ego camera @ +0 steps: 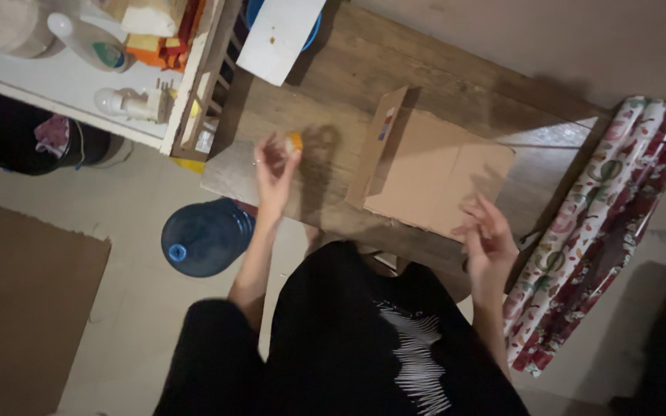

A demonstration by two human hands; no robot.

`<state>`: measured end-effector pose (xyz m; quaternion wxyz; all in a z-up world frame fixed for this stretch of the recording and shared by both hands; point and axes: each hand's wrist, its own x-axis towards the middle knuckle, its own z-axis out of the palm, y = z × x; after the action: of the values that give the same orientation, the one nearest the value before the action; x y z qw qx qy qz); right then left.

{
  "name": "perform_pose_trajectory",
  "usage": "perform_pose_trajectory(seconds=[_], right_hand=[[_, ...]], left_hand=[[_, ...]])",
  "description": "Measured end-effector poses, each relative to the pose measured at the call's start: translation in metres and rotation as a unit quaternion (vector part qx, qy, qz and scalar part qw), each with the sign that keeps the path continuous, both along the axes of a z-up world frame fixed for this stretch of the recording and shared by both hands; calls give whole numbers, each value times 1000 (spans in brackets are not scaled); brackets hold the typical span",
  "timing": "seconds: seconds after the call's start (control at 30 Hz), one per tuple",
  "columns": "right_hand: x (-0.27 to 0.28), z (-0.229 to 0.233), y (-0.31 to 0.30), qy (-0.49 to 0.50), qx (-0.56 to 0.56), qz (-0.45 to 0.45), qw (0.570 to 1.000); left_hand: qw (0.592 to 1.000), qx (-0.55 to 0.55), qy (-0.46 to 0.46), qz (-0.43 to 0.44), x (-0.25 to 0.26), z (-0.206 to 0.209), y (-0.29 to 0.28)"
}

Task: The person cuts a cardboard box with scissors, folds the flaps, and secures them with tape. They then cut small pieces of tape and apply them to the box to hold the flaps in place.

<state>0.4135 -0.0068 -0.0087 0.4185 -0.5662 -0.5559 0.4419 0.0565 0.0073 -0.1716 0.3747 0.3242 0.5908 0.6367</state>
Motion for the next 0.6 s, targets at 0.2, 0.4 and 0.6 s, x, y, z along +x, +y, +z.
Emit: perform_pose_trajectory(seconds=[0.2,0.4,0.6], right_hand=[[-33,52,1,16,50,142,989],[-56,70,4,86,42,92,991],[-49,58,3,177,23,47,983]], left_hand=[[957,128,-137,-223,76,130,-12],[933,223,151,-238,116,183,-11],[917,254,201,-234,139,182,-8]])
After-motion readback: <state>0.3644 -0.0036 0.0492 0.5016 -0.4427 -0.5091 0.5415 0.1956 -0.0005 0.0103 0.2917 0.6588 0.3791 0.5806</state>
